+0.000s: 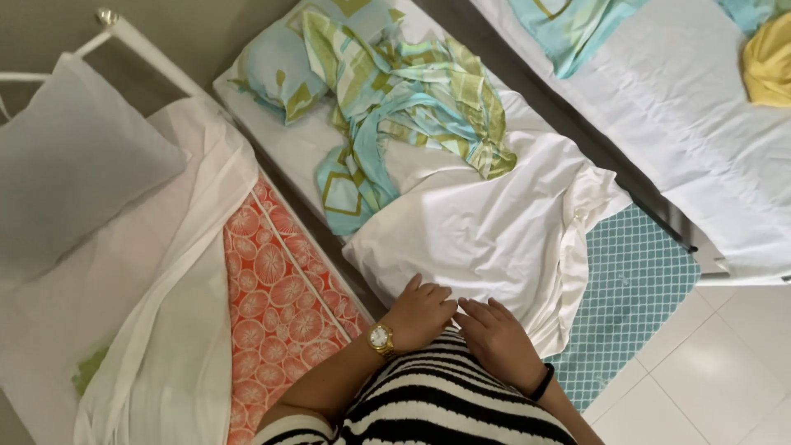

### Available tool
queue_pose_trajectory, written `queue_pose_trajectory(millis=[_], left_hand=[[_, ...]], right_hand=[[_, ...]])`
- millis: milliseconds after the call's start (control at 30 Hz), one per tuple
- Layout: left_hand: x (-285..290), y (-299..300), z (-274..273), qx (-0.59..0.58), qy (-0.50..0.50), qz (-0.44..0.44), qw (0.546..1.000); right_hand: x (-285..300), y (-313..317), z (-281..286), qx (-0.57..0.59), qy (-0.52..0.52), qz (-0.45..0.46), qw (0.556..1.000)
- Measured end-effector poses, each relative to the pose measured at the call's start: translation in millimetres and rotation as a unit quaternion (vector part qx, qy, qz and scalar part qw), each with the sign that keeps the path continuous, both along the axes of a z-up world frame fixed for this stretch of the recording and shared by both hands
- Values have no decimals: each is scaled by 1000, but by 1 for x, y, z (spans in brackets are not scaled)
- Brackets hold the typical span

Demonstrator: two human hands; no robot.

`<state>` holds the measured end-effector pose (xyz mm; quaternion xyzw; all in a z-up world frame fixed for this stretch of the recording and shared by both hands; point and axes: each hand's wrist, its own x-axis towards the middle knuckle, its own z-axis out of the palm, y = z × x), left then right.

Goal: The person folds a green and white towel and places it on a small wooden stool. They then fold a yellow towel and place it on the same stool. Finally, they fold a white pillowcase and place it on the stool.

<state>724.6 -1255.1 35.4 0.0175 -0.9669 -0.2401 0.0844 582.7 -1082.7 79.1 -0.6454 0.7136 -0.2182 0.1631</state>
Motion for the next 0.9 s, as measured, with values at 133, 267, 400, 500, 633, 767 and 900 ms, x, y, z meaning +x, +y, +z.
queue_pose_trajectory(millis=[133,267,400,500,633,767,900], left_hand=[[3,16,-25,-32,-27,-28,999],[6,-2,-2,40,-74,5,996],[-4,-22,-10,21,-38,-9,999],[-7,-55,-18,-1,8,-24,1000],[-12,-131,-33,7,-32,-36,999],[-9,-218,-23,-23,-35,-63,997],[-4,-284,-15,-34,-73,-69,994]], right_hand=[[-5,-2,-14,-7,5,20,1000],[-2,-5,-14,4,-34,-8,999],[-8,-25,-15,-3,-30,-20,999],[-10,-60,-13,0,-12,-31,999],[-6,-132,-26,1,-5,-58,998],[2,-216,-12,0,-2,-50,999],[6,-272,-8,-6,14,-49,999]])
